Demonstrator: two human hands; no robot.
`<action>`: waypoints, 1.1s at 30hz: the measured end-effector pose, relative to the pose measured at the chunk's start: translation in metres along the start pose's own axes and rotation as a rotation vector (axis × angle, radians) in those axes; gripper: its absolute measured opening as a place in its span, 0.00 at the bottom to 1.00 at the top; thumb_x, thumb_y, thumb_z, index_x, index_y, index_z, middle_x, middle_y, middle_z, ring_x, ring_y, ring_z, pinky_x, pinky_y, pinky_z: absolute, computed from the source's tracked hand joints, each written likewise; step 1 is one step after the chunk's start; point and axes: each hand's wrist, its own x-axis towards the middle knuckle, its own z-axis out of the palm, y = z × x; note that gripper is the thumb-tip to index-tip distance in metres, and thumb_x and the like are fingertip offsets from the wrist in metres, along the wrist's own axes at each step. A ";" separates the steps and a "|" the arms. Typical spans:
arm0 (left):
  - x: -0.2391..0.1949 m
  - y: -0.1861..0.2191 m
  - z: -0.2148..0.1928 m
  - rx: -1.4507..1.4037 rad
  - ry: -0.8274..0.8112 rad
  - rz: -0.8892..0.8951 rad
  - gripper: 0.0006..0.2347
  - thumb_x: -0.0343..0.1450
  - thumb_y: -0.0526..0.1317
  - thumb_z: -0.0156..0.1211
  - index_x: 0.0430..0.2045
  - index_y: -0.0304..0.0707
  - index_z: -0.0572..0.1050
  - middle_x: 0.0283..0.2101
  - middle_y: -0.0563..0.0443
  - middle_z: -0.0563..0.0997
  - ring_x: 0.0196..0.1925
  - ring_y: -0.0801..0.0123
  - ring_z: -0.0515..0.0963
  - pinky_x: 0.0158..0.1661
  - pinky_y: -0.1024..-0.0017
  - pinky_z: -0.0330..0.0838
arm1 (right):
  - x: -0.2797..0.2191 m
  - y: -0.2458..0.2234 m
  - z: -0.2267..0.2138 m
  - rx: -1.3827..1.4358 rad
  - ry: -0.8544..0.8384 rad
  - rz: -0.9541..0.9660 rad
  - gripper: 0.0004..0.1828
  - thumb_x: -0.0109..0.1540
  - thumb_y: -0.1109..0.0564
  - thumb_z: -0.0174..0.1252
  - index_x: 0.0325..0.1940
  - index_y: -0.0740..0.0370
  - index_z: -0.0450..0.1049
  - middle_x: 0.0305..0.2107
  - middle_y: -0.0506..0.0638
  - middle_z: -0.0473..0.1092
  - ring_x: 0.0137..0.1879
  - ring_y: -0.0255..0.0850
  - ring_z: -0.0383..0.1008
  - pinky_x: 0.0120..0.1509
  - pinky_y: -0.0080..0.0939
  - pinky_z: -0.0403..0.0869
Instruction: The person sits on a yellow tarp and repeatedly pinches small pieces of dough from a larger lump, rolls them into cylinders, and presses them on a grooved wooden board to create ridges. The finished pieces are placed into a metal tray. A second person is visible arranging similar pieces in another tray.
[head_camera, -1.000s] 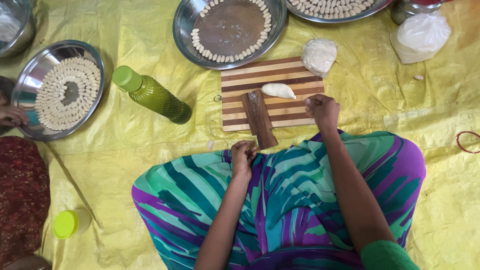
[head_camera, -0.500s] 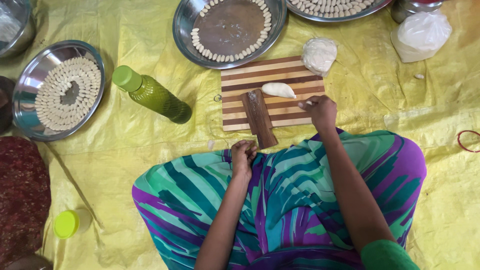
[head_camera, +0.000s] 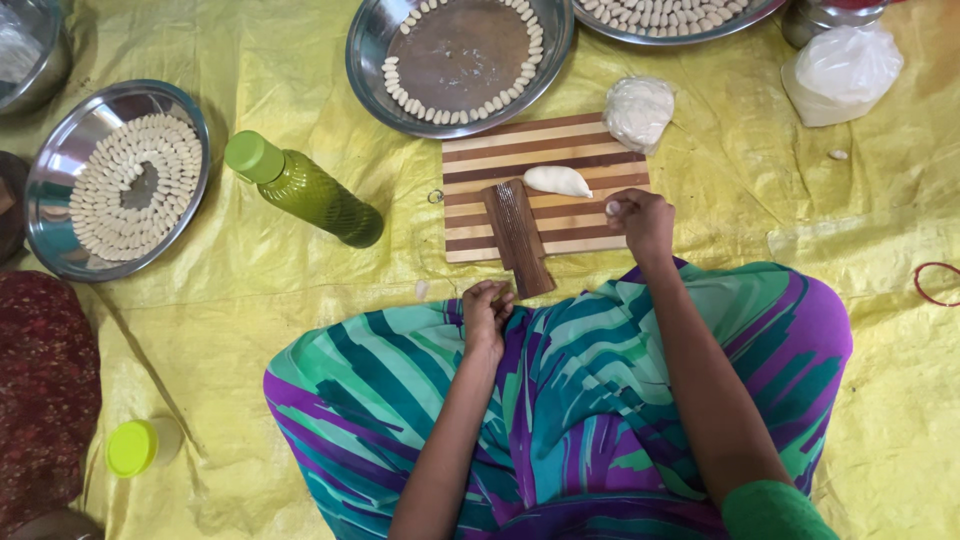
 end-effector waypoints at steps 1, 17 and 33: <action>0.000 0.000 0.000 -0.001 0.001 0.000 0.13 0.70 0.35 0.60 0.46 0.39 0.66 0.41 0.47 0.81 0.35 0.67 0.81 0.34 0.73 0.75 | 0.000 0.001 0.000 0.060 -0.017 0.093 0.05 0.63 0.61 0.66 0.38 0.67 0.80 0.24 0.51 0.76 0.29 0.36 0.77 0.34 0.36 0.75; 0.003 -0.004 -0.003 -0.010 -0.019 0.012 0.13 0.70 0.35 0.59 0.46 0.38 0.65 0.42 0.46 0.80 0.36 0.67 0.81 0.34 0.73 0.75 | -0.002 -0.002 0.000 -0.040 -0.003 -0.055 0.09 0.58 0.65 0.64 0.43 0.65 0.83 0.28 0.50 0.79 0.34 0.31 0.77 0.35 0.34 0.74; 0.005 -0.005 -0.004 -0.001 -0.001 -0.005 0.14 0.70 0.35 0.60 0.47 0.38 0.66 0.42 0.47 0.81 0.35 0.67 0.82 0.34 0.73 0.75 | -0.001 0.002 0.002 -0.146 0.030 -0.001 0.10 0.59 0.60 0.70 0.37 0.71 0.79 0.25 0.56 0.78 0.27 0.36 0.77 0.34 0.38 0.73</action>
